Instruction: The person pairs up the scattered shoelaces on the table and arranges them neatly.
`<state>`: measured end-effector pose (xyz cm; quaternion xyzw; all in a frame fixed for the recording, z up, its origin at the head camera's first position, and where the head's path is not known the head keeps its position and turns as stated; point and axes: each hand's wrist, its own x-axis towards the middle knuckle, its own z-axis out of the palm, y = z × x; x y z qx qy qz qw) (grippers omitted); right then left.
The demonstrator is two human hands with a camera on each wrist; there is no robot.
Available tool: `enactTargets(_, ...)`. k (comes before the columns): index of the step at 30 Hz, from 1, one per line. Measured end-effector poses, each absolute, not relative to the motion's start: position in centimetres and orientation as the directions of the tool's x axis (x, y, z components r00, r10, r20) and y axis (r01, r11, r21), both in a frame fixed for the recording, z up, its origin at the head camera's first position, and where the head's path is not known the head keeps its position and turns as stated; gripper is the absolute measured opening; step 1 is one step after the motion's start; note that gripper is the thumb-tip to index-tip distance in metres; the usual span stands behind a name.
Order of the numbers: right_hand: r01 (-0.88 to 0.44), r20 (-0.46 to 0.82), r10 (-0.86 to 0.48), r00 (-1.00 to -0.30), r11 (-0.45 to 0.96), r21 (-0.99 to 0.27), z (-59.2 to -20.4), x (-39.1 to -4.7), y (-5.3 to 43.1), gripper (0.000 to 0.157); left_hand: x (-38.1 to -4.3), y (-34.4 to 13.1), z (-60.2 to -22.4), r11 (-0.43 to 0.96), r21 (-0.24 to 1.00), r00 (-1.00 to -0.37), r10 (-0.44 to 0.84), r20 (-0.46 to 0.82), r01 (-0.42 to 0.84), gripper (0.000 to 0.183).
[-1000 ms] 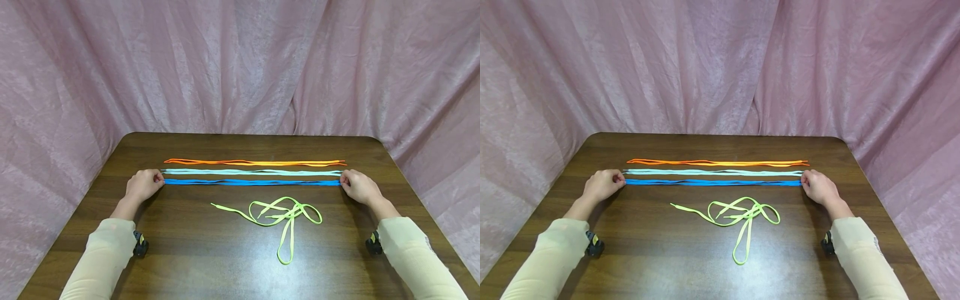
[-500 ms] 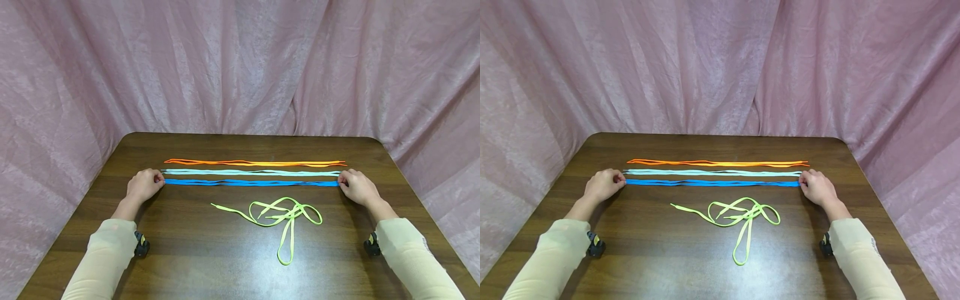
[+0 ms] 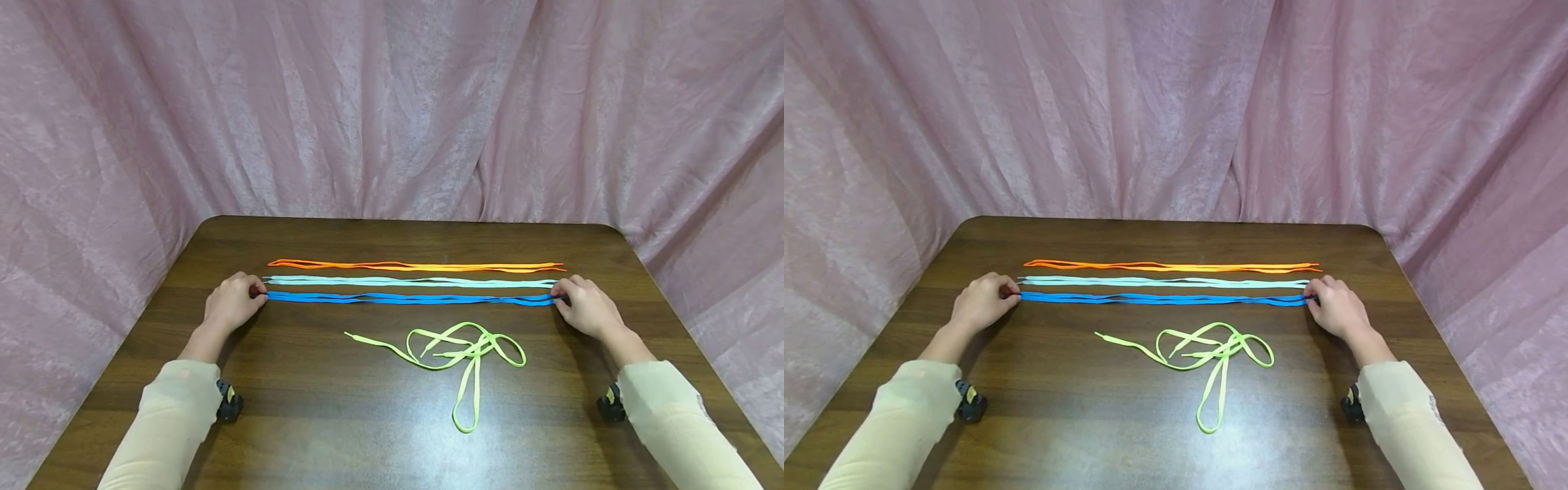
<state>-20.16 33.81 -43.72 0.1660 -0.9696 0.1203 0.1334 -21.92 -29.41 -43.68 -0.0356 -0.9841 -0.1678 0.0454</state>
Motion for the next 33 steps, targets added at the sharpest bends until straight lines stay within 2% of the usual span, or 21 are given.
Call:
enactTargets(5,-0.365,0.302,-0.301,-0.905,0.912,-0.186,-43.3,-19.8,33.6,0.016,-21.8,-29.2,-43.4,0.943,0.31,-0.987,0.081,0.139,0.121,0.009)
enactTargets(9,-0.374,0.296,-0.312,-0.902,0.91,-0.18,-42.9,-19.6,33.3,0.025,-21.5,-28.6,-42.6,0.94,0.298,-0.979,0.12,0.162,0.165,0.011)
enactTargets(17,-0.414,0.268,-0.361,-0.893,0.893,-0.174,-42.1,-19.0,32.0,0.032,-20.9,-26.0,-41.2,0.916,0.272,-0.952,0.254,0.174,0.294,0.02)
enactTargets(24,-0.485,0.293,-0.431,-0.854,0.863,-0.143,-41.7,-18.7,30.3,0.034,-20.1,-23.3,-40.7,0.871,0.225,-0.893,0.391,0.224,0.438,0.028)
enactTargets(33,-0.588,0.345,-0.526,-0.777,0.802,-0.101,-41.4,-18.5,28.1,0.034,-19.1,-20.0,-40.9,0.817,0.154,-0.826,0.522,0.212,0.555,0.037)
